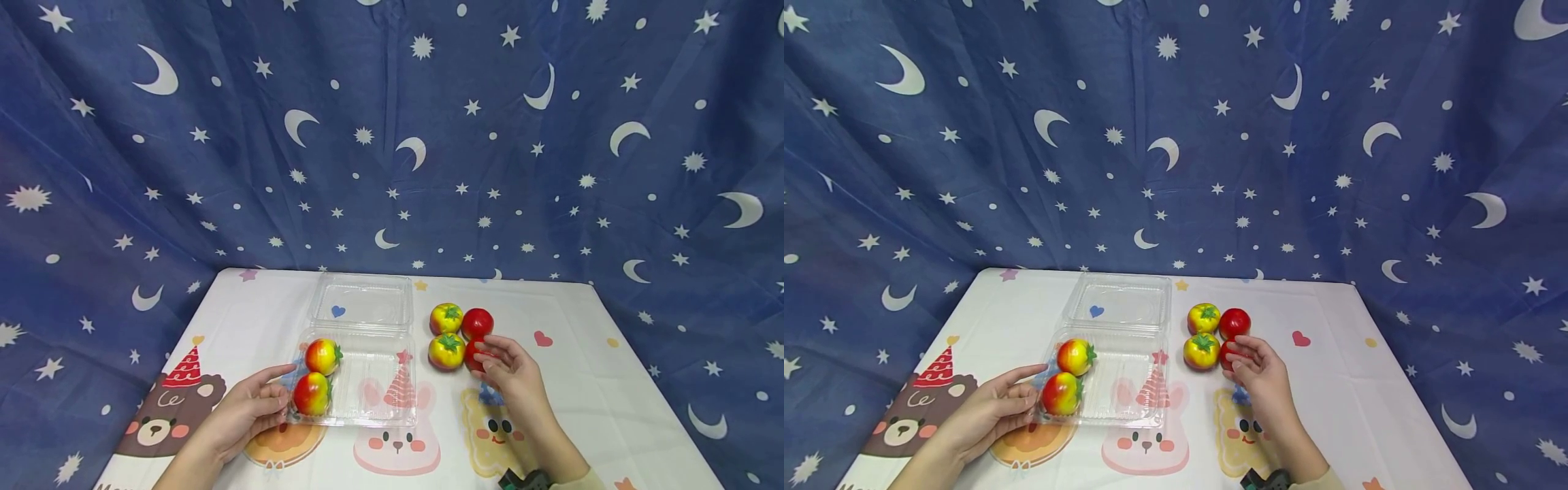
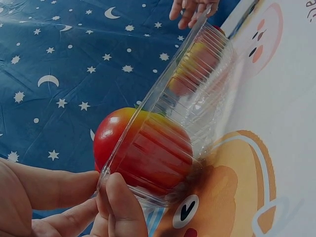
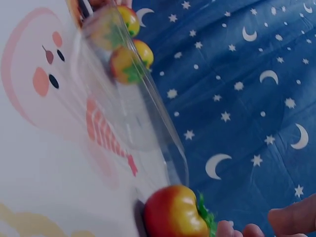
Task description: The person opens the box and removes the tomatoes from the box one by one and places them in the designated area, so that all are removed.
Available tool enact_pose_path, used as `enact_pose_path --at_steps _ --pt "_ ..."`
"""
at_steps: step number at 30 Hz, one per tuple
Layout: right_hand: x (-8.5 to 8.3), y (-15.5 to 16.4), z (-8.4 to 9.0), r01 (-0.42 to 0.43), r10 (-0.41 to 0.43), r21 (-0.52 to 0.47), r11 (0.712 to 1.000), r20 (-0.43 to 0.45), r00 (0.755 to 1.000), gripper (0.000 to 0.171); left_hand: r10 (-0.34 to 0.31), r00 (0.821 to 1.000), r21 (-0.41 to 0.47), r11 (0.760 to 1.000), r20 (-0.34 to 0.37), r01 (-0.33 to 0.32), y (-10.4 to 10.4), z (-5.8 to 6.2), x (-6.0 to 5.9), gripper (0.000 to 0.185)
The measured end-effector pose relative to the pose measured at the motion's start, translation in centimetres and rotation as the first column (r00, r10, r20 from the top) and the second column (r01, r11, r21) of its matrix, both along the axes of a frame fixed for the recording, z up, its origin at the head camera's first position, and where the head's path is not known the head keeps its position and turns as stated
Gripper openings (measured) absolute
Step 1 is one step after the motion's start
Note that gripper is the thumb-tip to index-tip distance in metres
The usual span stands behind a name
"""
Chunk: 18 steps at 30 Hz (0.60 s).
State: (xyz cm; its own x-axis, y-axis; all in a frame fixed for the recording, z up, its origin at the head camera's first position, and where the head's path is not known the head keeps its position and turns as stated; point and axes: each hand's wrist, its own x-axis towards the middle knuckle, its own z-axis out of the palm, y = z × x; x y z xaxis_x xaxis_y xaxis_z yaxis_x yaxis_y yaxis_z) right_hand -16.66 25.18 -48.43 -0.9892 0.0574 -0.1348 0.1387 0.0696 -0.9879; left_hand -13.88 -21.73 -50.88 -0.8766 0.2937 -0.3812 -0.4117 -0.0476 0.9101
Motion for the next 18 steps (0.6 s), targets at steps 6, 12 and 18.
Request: enact_pose_path --at_steps 6,12,18 --pt "0.1 -1.2 -0.3 -0.028 0.028 -0.017 0.999 0.007 1.0 0.051 0.0 1.0 0.0 1.0 0.009 0.0 0.0 0.1 0.0 0.08" --pt "0.4 -2.3 -0.2 -0.05 0.049 -0.06 0.997 -0.013 0.999 0.05 0.002 1.0 -0.003 1.0 0.011 -0.002 0.0 0.2 0.0 0.08" --pt "0.6 -3.3 -0.1 -0.08 0.076 -0.11 0.991 -0.046 0.996 0.049 -0.003 1.0 0.004 1.0 0.001 0.003 0.0 0.2 0.1 0.08"
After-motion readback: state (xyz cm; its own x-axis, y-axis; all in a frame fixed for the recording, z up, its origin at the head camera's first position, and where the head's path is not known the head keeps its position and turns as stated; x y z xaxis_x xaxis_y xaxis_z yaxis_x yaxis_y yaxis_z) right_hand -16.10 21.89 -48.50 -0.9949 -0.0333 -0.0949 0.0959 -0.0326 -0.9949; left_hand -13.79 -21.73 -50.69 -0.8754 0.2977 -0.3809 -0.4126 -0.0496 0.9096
